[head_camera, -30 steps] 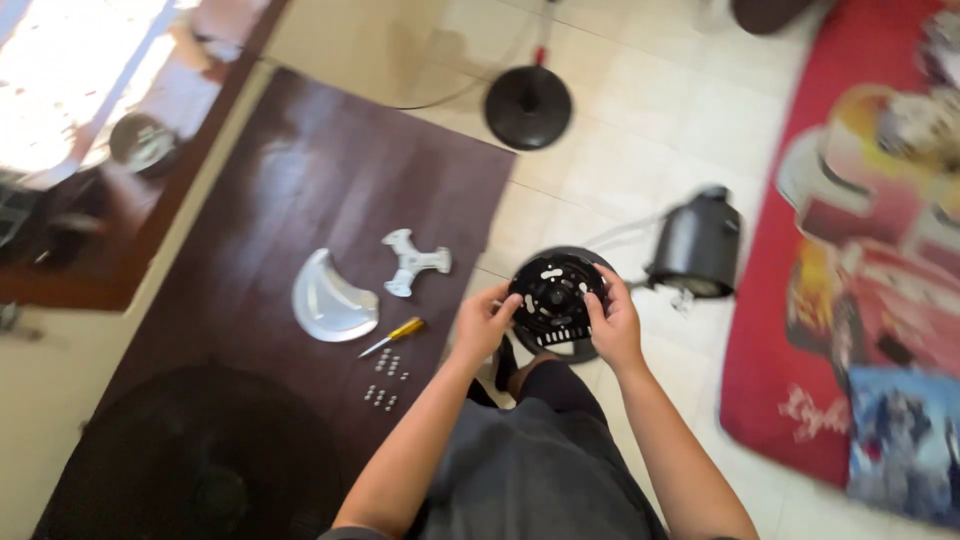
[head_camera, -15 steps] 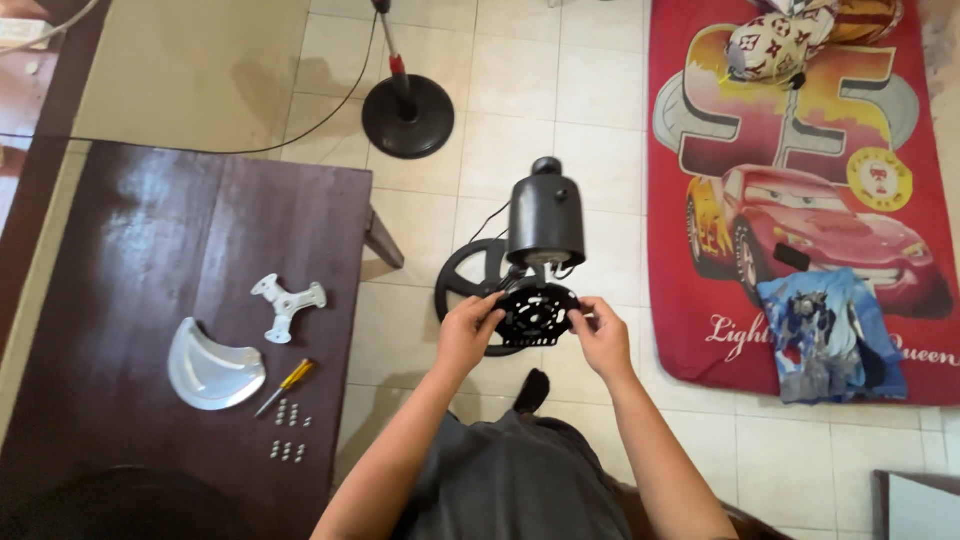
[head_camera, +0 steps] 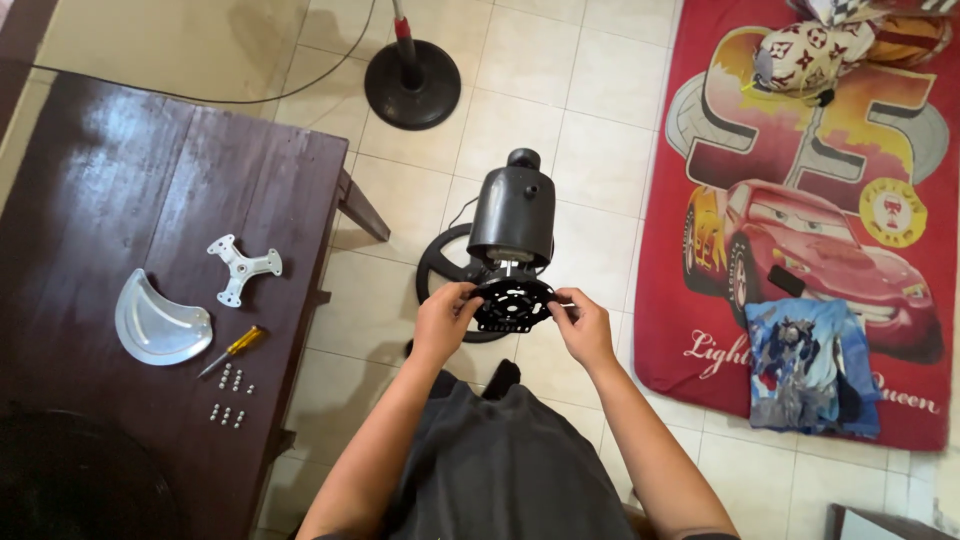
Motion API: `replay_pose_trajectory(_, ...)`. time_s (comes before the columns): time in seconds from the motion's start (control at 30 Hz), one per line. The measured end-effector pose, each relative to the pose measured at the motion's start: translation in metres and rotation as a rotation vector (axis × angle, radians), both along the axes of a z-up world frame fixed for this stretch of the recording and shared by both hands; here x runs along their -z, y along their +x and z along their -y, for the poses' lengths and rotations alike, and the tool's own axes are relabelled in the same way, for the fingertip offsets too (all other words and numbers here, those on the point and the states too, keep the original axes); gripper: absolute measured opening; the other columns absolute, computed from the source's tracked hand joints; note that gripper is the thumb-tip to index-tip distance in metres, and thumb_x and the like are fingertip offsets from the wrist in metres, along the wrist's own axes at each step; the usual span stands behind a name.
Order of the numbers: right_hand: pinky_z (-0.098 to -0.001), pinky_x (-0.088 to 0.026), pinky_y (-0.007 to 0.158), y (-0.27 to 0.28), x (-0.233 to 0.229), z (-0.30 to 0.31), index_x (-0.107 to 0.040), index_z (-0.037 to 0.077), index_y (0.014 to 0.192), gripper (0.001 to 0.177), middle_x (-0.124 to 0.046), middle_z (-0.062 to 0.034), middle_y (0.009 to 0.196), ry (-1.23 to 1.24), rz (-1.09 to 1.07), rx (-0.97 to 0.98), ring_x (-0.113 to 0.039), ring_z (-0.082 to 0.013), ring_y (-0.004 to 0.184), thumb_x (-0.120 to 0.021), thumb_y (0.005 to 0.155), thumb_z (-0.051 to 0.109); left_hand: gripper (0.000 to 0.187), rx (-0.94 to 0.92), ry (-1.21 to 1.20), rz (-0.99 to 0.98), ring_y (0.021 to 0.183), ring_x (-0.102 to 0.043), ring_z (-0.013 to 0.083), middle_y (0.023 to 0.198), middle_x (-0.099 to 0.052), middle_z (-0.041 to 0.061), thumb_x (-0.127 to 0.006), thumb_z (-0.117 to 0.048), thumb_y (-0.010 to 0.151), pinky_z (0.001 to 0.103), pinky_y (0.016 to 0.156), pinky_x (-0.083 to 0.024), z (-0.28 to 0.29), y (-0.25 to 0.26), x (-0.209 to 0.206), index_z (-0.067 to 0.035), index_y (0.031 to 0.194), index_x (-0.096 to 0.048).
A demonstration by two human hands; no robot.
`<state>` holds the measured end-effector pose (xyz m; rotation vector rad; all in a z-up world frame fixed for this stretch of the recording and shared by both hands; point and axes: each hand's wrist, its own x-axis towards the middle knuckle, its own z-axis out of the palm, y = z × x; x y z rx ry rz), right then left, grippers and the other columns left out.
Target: The person assembles an electric fan by hand, attaching the motor housing to the base and securing it with a screwdriver. They handle screws, the fan motor, and the base, then tighten the assembly.
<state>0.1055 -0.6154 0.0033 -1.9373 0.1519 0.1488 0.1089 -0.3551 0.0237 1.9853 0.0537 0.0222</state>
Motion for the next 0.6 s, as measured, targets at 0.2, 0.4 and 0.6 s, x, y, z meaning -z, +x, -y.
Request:
replay_pose_trajectory(0.2,-0.0242,-0.051,0.062,0.015,-0.007,-0.017,-0.069,0.002,0.109,0.016,-0.073,-0.0055,0.086,-0.028,0.066,0.021,-0.068,-0.0091,0.074,-0.072,0.094,0.006,0.025,0.029,0.017,0.008,0.074,-0.072,0.0245,0.093,-0.072,0.013,-0.079,-0.013,0.087,0.032,0.067,-0.058,-0.015,0.021,-0.006,-0.002,0.108,-0.070)
replay_pose_trajectory(0.4,-0.0237,-0.054,0.065,0.021,-0.005,-0.032,-0.069,0.002,0.108,0.015,-0.075,-0.0063,0.091,-0.048,0.078,0.045,-0.074,-0.0117,0.080,-0.072,0.094,0.006,0.023,0.107,0.005,0.106,0.081,-0.074,0.0260,0.098,-0.071,0.014,-0.078,-0.011,0.087,0.034,0.068,-0.059,-0.031,0.038,-0.005,-0.001,0.107,-0.069)
replay_pose_trajectory(0.6,-0.0255,-0.055,0.063,0.020,-0.005,-0.034,-0.069,0.002,0.109,0.015,-0.075,-0.0079,0.093,-0.128,0.091,0.130,-0.076,-0.0141,0.084,-0.071,0.095,0.006,0.022,0.171,-0.007,0.075,0.077,-0.072,0.0279,0.094,-0.070,0.015,-0.078,-0.011,0.088,0.036,0.067,-0.057,-0.029,0.045,-0.004,0.000,0.106,-0.069)
